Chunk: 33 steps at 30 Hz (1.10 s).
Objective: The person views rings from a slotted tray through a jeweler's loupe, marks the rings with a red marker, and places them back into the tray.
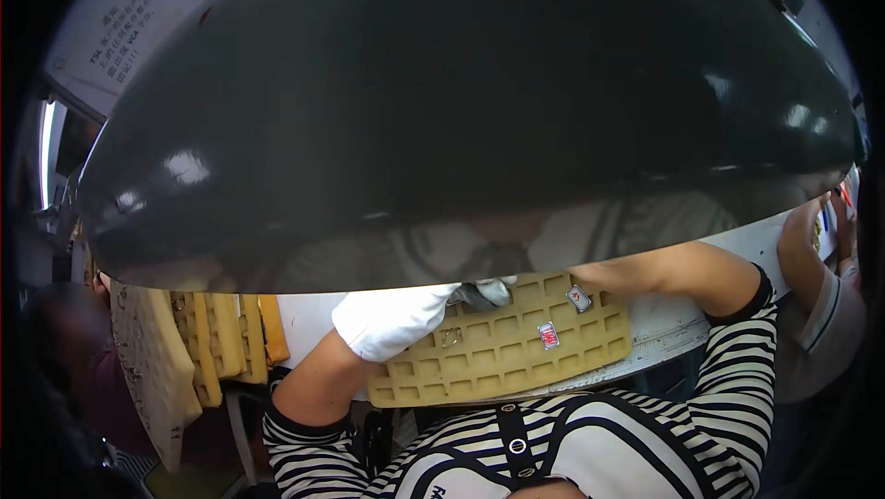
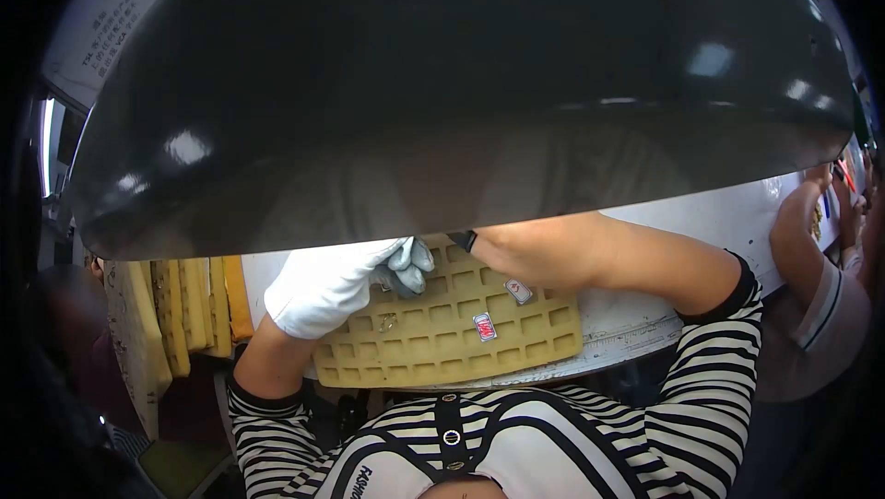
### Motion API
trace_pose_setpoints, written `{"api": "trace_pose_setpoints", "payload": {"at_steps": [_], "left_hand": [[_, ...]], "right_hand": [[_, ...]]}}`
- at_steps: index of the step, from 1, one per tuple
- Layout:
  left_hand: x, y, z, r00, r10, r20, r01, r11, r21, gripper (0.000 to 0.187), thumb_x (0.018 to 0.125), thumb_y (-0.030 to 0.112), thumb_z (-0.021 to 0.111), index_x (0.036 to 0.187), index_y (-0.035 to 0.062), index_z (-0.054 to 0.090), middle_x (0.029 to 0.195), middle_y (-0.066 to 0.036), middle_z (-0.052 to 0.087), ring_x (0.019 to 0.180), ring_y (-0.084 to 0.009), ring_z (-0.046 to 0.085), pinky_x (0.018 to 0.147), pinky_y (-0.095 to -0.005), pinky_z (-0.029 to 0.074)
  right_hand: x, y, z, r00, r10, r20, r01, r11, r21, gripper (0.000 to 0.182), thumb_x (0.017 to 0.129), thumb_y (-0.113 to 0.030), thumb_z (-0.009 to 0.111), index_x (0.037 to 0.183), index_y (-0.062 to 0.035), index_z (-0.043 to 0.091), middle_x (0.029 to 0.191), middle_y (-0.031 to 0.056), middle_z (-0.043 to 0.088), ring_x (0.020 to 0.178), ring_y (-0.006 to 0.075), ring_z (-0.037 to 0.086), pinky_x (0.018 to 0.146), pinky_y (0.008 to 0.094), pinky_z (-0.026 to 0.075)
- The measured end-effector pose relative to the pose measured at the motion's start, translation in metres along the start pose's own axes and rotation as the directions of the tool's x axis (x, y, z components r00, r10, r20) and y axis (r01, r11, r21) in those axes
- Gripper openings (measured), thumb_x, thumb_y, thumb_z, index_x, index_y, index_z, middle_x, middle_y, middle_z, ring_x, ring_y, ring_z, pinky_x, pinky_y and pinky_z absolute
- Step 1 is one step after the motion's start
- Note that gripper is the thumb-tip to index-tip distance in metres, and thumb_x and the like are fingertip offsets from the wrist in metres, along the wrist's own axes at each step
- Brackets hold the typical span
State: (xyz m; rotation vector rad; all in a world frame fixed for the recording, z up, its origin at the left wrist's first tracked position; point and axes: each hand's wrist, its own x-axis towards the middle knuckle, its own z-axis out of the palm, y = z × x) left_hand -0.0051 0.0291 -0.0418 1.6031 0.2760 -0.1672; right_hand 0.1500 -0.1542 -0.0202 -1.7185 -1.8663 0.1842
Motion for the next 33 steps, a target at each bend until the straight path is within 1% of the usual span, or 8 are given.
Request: {"api": "trace_pose_setpoints", "payload": {"at_steps": [3,6,9,12,18,21,25,33], "left_hand": [[-0.002,-0.019,-0.006,0.994,-0.106,-0.041,0.104,0.994,-0.045,0.028,0.098,0.021,0.044,0.090,0.0014,0.062,0.094,-0.009,0.066,0.083,-0.0161,0.063,0.079,-0.0303,0.050],[-0.002,-0.028,-0.007,0.997,-0.060,-0.057,0.064,0.995,0.074,0.027,0.098,0.021,0.045,0.089,0.0020,0.061,0.096,-0.010,0.066,0.083,-0.0174,0.063,0.079,-0.0308,0.051],[-0.003,-0.010,-0.002,0.997,-0.073,-0.007,0.068,0.963,-0.260,0.027,0.098,0.021,0.045,0.088,0.0025,0.062,0.096,-0.011,0.066,0.083,-0.0187,0.063,0.079,-0.0314,0.051],[-0.001,-0.019,-0.003,0.993,-0.053,-0.109,0.054,0.999,0.004,0.026,0.097,0.022,0.046,0.088,0.0024,0.061,0.094,-0.011,0.066,0.083,-0.0200,0.064,0.078,-0.0312,0.051],[-0.004,-0.018,-0.002,0.996,-0.075,-0.051,0.081,0.988,0.131,0.028,0.096,0.023,0.049,0.088,-0.0001,0.062,0.095,-0.012,0.067,0.082,-0.0179,0.064,0.076,-0.0311,0.053],[-0.009,0.031,0.014,0.985,-0.173,-0.005,0.167,0.956,-0.240,0.027,0.095,0.024,0.053,0.091,-0.0001,0.065,0.095,-0.009,0.067,0.082,-0.0155,0.064,0.078,-0.0299,0.052],[-0.010,0.024,0.001,0.992,-0.124,-0.016,0.119,0.977,-0.177,0.025,0.094,0.023,0.055,0.092,0.0003,0.066,0.092,-0.008,0.067,0.081,-0.0150,0.063,0.075,-0.0289,0.051],[-0.005,0.038,0.015,0.963,-0.257,-0.083,0.252,0.966,-0.064,0.023,0.091,0.020,0.058,0.091,-0.0015,0.066,0.082,-0.008,0.066,0.071,-0.0132,0.062,0.067,-0.0253,0.052]], "right_hand": [[0.003,0.001,-0.005,0.949,0.307,0.074,-0.315,0.896,0.313,0.013,0.085,-0.006,0.049,0.088,0.0030,0.058,0.078,0.0110,0.061,0.069,0.0228,0.059,0.067,0.0314,0.049],[0.000,0.006,-0.009,0.897,0.411,0.165,-0.441,0.789,0.429,0.015,0.086,-0.009,0.050,0.091,0.0028,0.058,0.081,0.0106,0.062,0.072,0.0217,0.059,0.069,0.0314,0.049],[-0.002,0.011,-0.008,0.887,0.411,0.212,-0.462,0.765,0.449,0.018,0.087,-0.011,0.050,0.094,0.0026,0.059,0.084,0.0103,0.062,0.075,0.0206,0.059,0.071,0.0314,0.049],[-0.003,0.016,0.001,0.881,0.414,0.227,-0.472,0.754,0.457,0.020,0.088,-0.014,0.051,0.098,0.0023,0.059,0.087,0.0100,0.063,0.078,0.0196,0.059,0.072,0.0314,0.049],[-0.009,0.027,0.017,0.859,0.457,0.232,-0.510,0.714,0.481,0.026,0.091,-0.019,0.051,0.104,0.0019,0.060,0.093,0.0093,0.064,0.084,0.0174,0.060,0.076,0.0314,0.049],[-0.015,0.035,0.026,0.820,0.509,0.260,-0.562,0.634,0.531,0.029,0.093,-0.023,0.052,0.106,0.0009,0.060,0.095,0.0082,0.064,0.086,0.0164,0.060,0.079,0.0304,0.049],[-0.014,0.041,0.012,0.761,0.520,0.388,-0.625,0.428,0.652,0.032,0.094,-0.030,0.053,0.107,-0.0019,0.061,0.100,0.0075,0.064,0.093,0.0165,0.060,0.084,0.0309,0.049],[0.000,0.038,0.007,0.798,0.365,0.479,-0.585,0.660,0.472,0.036,0.096,-0.028,0.044,0.118,-0.0018,0.056,0.113,0.0104,0.060,0.103,0.0183,0.058,0.090,0.0311,0.045]]}}
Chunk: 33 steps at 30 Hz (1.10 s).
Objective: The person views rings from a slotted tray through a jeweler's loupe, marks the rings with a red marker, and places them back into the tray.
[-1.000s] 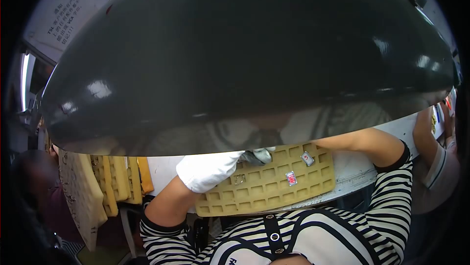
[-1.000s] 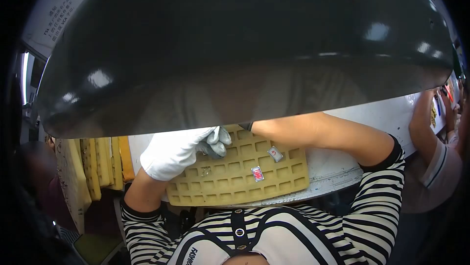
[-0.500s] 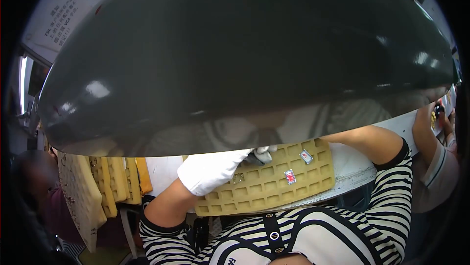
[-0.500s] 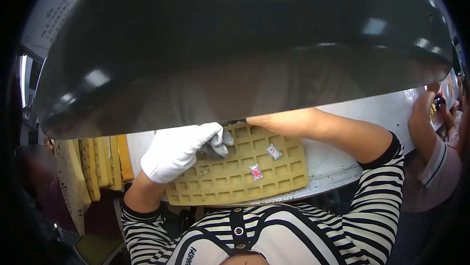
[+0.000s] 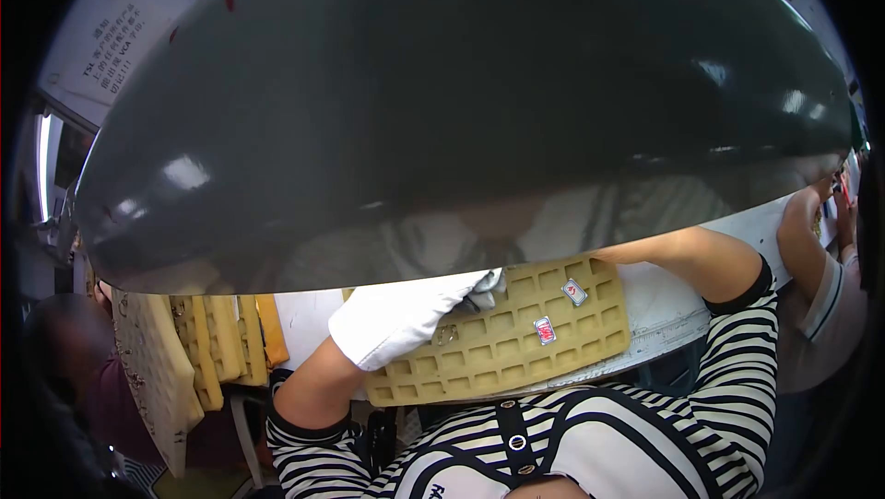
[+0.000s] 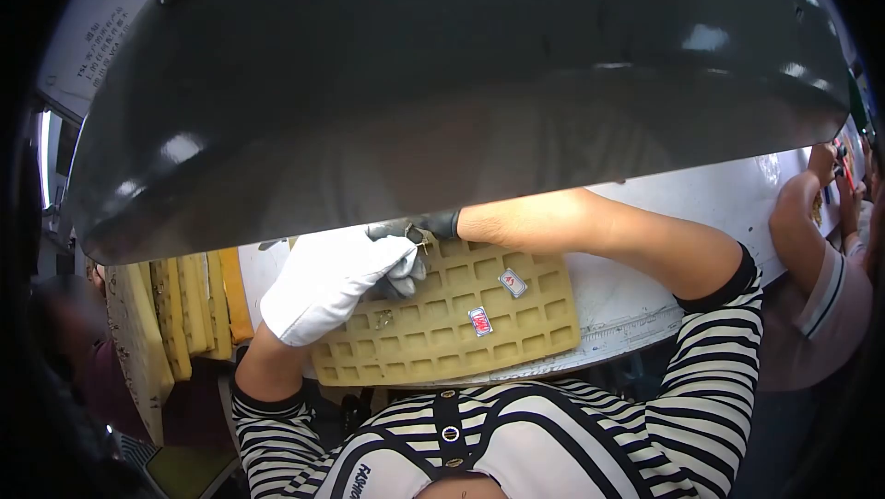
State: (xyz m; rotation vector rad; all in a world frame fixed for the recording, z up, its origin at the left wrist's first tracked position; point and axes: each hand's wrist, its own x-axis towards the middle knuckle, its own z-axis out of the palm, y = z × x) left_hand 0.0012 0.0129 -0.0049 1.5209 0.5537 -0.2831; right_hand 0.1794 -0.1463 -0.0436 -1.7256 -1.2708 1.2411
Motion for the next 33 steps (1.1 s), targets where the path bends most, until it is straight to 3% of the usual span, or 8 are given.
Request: {"api": "trace_pose_setpoints", "payload": {"at_steps": [5,7,14,16,19,23,27,33], "left_hand": [[0.000,-0.008,-0.004,0.998,0.036,0.057,-0.029,0.993,-0.110,0.023,0.092,0.021,0.057,0.086,-0.0003,0.064,0.082,-0.009,0.067,0.071,-0.0143,0.063,0.067,-0.0264,0.052],[0.014,-0.041,-0.016,0.994,0.111,-0.011,-0.112,0.993,-0.038,0.024,0.093,0.022,0.055,0.084,0.0009,0.064,0.084,-0.009,0.067,0.073,-0.0156,0.063,0.068,-0.0281,0.053],[0.029,-0.081,-0.029,0.968,0.239,-0.080,-0.237,0.971,0.030,0.025,0.096,0.021,0.049,0.087,0.0012,0.061,0.091,-0.011,0.067,0.077,-0.0174,0.064,0.070,-0.0304,0.053],[0.020,-0.057,-0.021,0.979,0.206,-0.006,-0.206,0.978,0.018,0.026,0.097,0.022,0.048,0.088,0.0013,0.061,0.092,-0.011,0.067,0.078,-0.0171,0.063,0.070,-0.0297,0.053],[0.016,-0.048,-0.016,0.985,0.163,0.048,-0.161,0.986,-0.051,0.027,0.097,0.023,0.048,0.089,0.0013,0.062,0.093,-0.011,0.067,0.078,-0.0160,0.064,0.070,-0.0281,0.053],[0.008,-0.044,-0.017,0.967,0.253,0.025,-0.251,0.931,0.264,0.024,0.095,0.020,0.053,0.102,0.0001,0.065,0.097,-0.010,0.067,0.087,-0.0156,0.064,0.077,-0.0278,0.052],[0.006,-0.048,-0.025,0.770,0.618,0.159,-0.570,0.554,0.608,0.031,0.092,0.003,0.047,0.121,-0.0069,0.054,0.120,-0.014,0.061,0.103,-0.0161,0.061,0.088,-0.0242,0.048],[0.005,-0.051,-0.023,0.687,0.667,0.287,-0.446,0.076,0.892,0.036,0.088,0.007,0.049,0.124,0.0102,0.056,0.116,-0.006,0.063,0.098,-0.0180,0.064,0.082,-0.0264,0.052]], "right_hand": [[0.002,-0.004,0.006,0.999,0.038,0.005,-0.036,0.970,-0.241,0.040,0.097,-0.027,0.039,0.125,-0.0017,0.052,0.122,0.0122,0.058,0.109,0.0195,0.056,0.094,0.0312,0.043],[-0.003,-0.011,0.008,0.984,-0.019,-0.180,-0.017,0.980,-0.199,0.040,0.096,-0.025,0.040,0.126,-0.0009,0.051,0.123,0.0130,0.057,0.109,0.0202,0.055,0.095,0.0321,0.042],[-0.013,-0.017,0.008,0.993,-0.096,0.065,0.084,0.983,0.163,0.049,0.096,-0.024,0.040,0.138,0.0008,0.037,0.142,0.0172,0.039,0.133,0.0253,0.034,0.109,0.0326,0.028],[-0.013,-0.019,0.003,0.968,-0.242,0.068,0.251,0.945,-0.212,0.042,0.095,-0.019,0.039,0.132,0.0006,0.044,0.131,0.0170,0.048,0.122,0.0259,0.045,0.103,0.0326,0.035],[-0.007,-0.004,0.012,0.933,-0.361,-0.011,0.332,0.870,-0.365,0.035,0.093,-0.014,0.040,0.123,0.0010,0.051,0.119,0.0166,0.056,0.108,0.0265,0.054,0.095,0.0332,0.042],[-0.007,-0.003,0.016,0.930,-0.366,-0.038,0.265,0.738,-0.621,0.027,0.088,-0.009,0.044,0.108,0.0028,0.058,0.103,0.0168,0.061,0.090,0.0269,0.060,0.084,0.0339,0.049],[-0.014,-0.031,0.015,0.940,-0.319,-0.117,0.208,0.812,-0.545,0.019,0.084,-0.008,0.048,0.094,0.0024,0.061,0.087,0.0159,0.062,0.075,0.0258,0.061,0.072,0.0338,0.050],[-0.019,-0.050,0.021,0.937,-0.182,-0.298,0.098,0.956,-0.275,0.018,0.081,-0.012,0.050,0.089,-0.0003,0.062,0.073,0.0122,0.062,0.066,0.0239,0.059,0.064,0.0348,0.048]]}}
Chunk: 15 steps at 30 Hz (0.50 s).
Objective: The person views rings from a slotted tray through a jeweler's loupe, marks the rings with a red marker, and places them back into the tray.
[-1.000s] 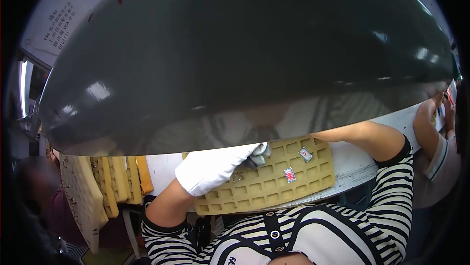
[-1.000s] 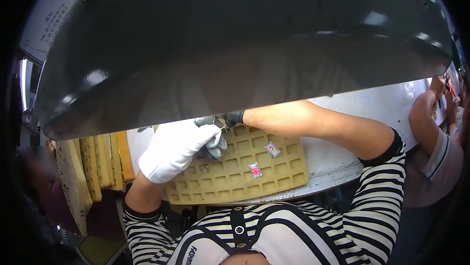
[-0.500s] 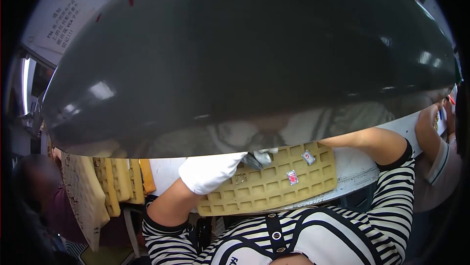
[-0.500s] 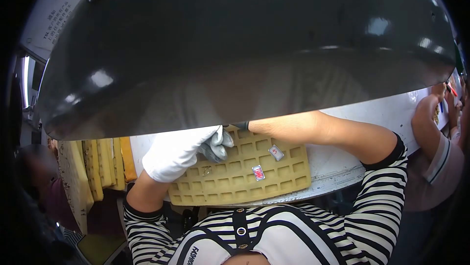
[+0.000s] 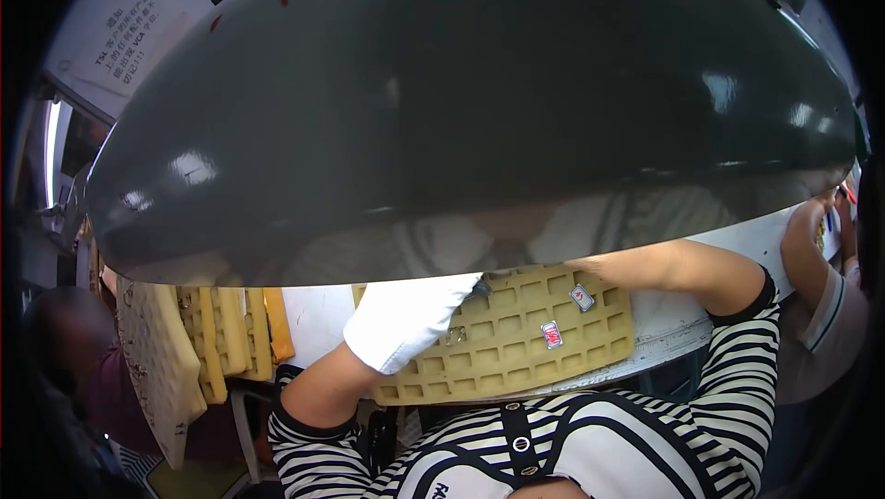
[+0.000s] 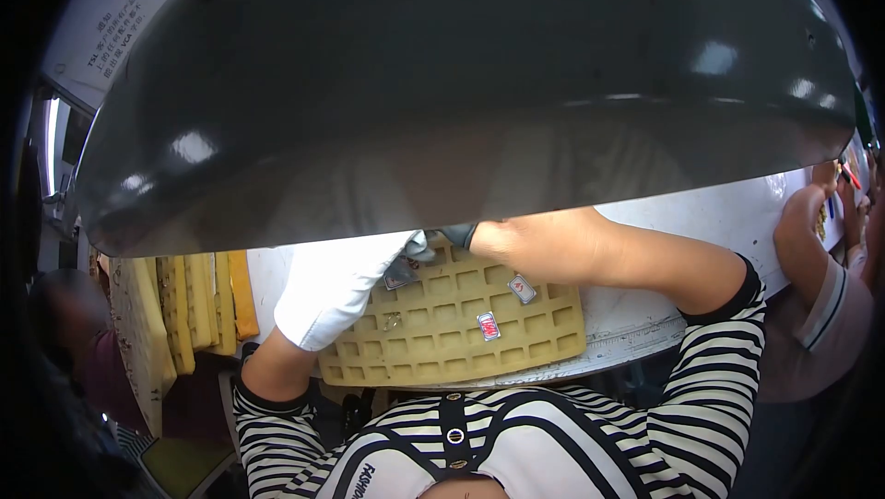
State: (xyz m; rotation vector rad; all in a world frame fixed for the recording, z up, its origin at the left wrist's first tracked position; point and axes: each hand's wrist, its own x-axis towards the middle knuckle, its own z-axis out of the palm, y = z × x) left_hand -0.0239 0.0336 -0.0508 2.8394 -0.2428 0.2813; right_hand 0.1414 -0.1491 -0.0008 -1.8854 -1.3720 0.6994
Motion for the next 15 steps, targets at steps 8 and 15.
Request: {"api": "trace_pose_setpoints", "payload": {"at_steps": [8,15], "left_hand": [[0.019,0.010,-0.007,0.795,-0.462,0.395,0.564,0.320,-0.761,0.024,0.094,0.022,0.055,0.097,0.0012,0.066,0.084,-0.007,0.068,0.078,-0.0132,0.064,0.068,-0.0262,0.051],[0.018,0.010,-0.022,0.933,-0.117,0.339,0.342,0.576,-0.742,0.028,0.095,-0.004,0.034,0.113,-0.0053,0.056,0.104,-0.014,0.064,0.095,-0.0230,0.064,0.087,-0.0325,0.052]], "right_hand": [[-0.002,0.017,0.007,0.998,-0.062,0.007,0.063,0.998,-0.020,0.018,0.083,-0.012,0.049,0.089,-0.0007,0.062,0.065,0.0101,0.059,0.057,0.0204,0.056,0.056,0.0340,0.045],[-0.004,0.037,0.008,0.973,-0.111,0.203,0.150,0.972,-0.183,0.023,0.089,-0.014,0.044,0.094,0.0007,0.061,0.075,0.0099,0.061,0.067,0.0181,0.059,0.062,0.0316,0.048]]}}
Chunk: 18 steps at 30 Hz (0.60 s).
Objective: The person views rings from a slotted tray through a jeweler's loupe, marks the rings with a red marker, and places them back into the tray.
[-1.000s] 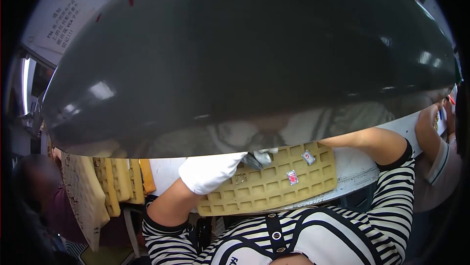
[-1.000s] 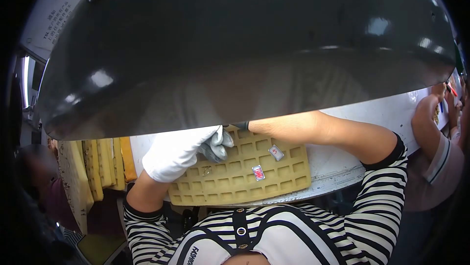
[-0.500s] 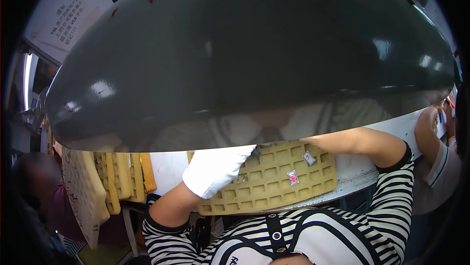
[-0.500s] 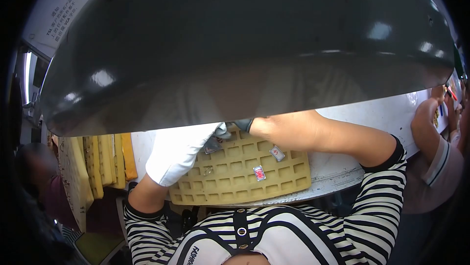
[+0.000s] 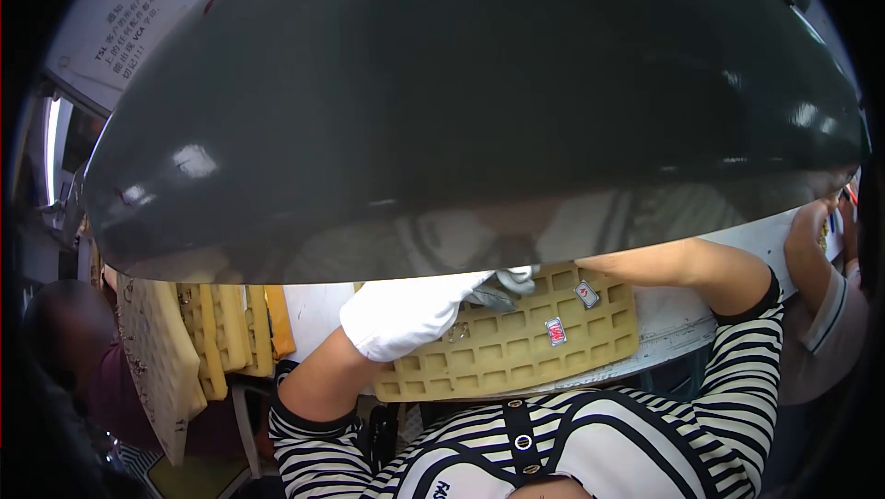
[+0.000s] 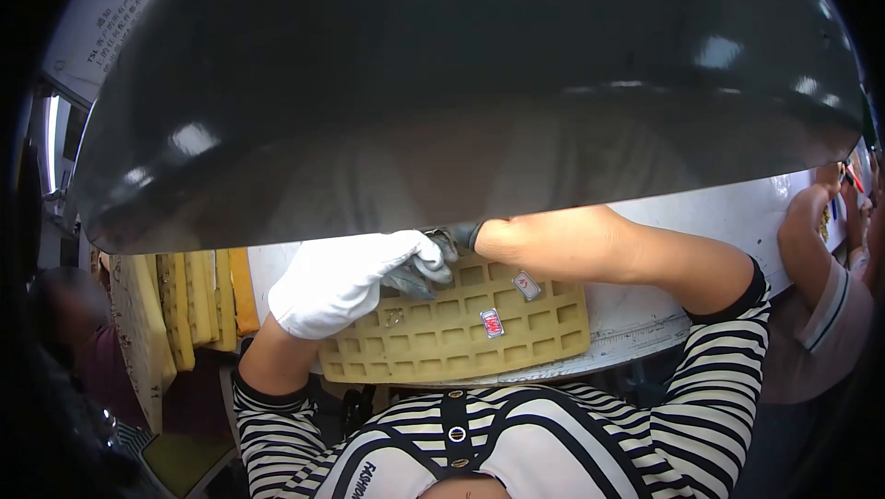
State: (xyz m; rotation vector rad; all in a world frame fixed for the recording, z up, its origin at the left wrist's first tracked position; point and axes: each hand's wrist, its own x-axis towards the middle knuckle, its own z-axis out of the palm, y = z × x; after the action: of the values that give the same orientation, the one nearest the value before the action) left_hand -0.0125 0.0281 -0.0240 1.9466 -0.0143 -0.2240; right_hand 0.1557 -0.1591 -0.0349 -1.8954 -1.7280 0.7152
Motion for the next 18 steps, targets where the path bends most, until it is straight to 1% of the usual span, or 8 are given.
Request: {"api": "trace_pose_setpoints", "payload": {"at_steps": [1,2,4,8,11,14,17,18], "left_hand": [[-0.002,-0.009,0.001,1.000,-0.001,0.002,0.001,1.000,-0.002,0.028,0.095,-0.004,0.034,0.113,-0.0053,0.056,0.104,-0.014,0.064,0.095,-0.0230,0.064,0.087,-0.0325,0.052],[-0.003,-0.024,0.004,0.998,-0.066,-0.007,0.066,0.998,-0.014,0.029,0.094,-0.004,0.035,0.113,-0.0050,0.056,0.106,-0.015,0.064,0.097,-0.0235,0.064,0.086,-0.0324,0.052],[-0.001,-0.029,0.005,0.992,-0.129,-0.014,0.129,0.991,-0.027,0.029,0.093,-0.005,0.035,0.114,-0.0047,0.056,0.107,-0.016,0.063,0.099,-0.0239,0.063,0.086,-0.0323,0.052],[0.001,-0.016,0.003,0.988,-0.157,-0.008,0.155,0.981,-0.120,0.029,0.093,-0.004,0.035,0.112,-0.0049,0.057,0.106,-0.016,0.063,0.099,-0.0242,0.064,0.086,-0.0328,0.053],[0.000,-0.025,0.006,0.990,-0.143,-0.003,0.142,0.989,-0.041,0.029,0.093,-0.005,0.035,0.112,-0.0050,0.058,0.105,-0.016,0.063,0.098,-0.0241,0.064,0.086,-0.0333,0.053],[0.000,-0.023,0.005,0.988,-0.152,-0.008,0.151,0.988,-0.042,0.030,0.093,-0.006,0.035,0.112,-0.0049,0.058,0.104,-0.016,0.064,0.098,-0.0237,0.064,0.087,-0.0336,0.053],[-0.001,-0.023,0.004,0.994,-0.108,-0.021,0.108,0.994,-0.002,0.028,0.094,-0.003,0.037,0.112,-0.0041,0.059,0.102,-0.014,0.065,0.095,-0.0215,0.065,0.085,-0.0322,0.053],[-0.002,-0.025,0.005,0.997,-0.077,-0.027,0.078,0.996,0.037,0.027,0.095,-0.001,0.038,0.111,-0.0037,0.059,0.101,-0.013,0.066,0.094,-0.0207,0.065,0.084,-0.0315,0.053]], "right_hand": [[0.003,0.004,0.003,0.997,-0.077,0.024,0.079,0.990,-0.118,0.024,0.091,-0.014,0.043,0.096,0.0012,0.061,0.080,0.0102,0.062,0.072,0.0175,0.061,0.065,0.0313,0.049],[0.003,0.003,-0.003,0.995,0.087,0.049,-0.094,0.983,0.155,0.025,0.091,-0.015,0.043,0.099,0.0020,0.060,0.086,0.0102,0.063,0.079,0.0176,0.061,0.071,0.0313,0.049],[0.004,0.000,-0.005,0.978,0.208,0.006,-0.185,0.858,0.479,0.029,0.093,-0.019,0.045,0.105,0.0032,0.058,0.094,0.0092,0.064,0.091,0.0187,0.060,0.083,0.0301,0.047],[-0.002,-0.003,-0.012,0.983,0.143,-0.112,-0.069,0.865,0.497,0.031,0.094,-0.022,0.046,0.108,0.0022,0.059,0.099,0.0096,0.064,0.090,0.0188,0.060,0.083,0.0296,0.047],[0.000,0.003,-0.015,0.963,0.263,0.056,-0.261,0.861,0.436,0.033,0.095,-0.024,0.046,0.111,0.0011,0.059,0.101,0.0103,0.064,0.091,0.0192,0.060,0.084,0.0307,0.047],[0.002,0.014,-0.008,0.945,0.288,0.154,-0.327,0.845,0.423,0.034,0.095,-0.026,0.046,0.110,0.0008,0.060,0.101,0.0100,0.064,0.091,0.0190,0.060,0.083,0.0314,0.047],[0.006,-0.002,-0.002,0.942,0.323,0.094,-0.331,0.840,0.429,0.029,0.093,-0.023,0.048,0.102,0.0009,0.061,0.096,0.0090,0.064,0.088,0.0176,0.059,0.081,0.0308,0.046],[0.001,-0.028,-0.008,0.942,0.334,-0.019,-0.302,0.874,0.380,0.026,0.092,-0.021,0.048,0.097,0.0008,0.061,0.089,0.0088,0.064,0.083,0.0174,0.059,0.077,0.0306,0.047]]}}
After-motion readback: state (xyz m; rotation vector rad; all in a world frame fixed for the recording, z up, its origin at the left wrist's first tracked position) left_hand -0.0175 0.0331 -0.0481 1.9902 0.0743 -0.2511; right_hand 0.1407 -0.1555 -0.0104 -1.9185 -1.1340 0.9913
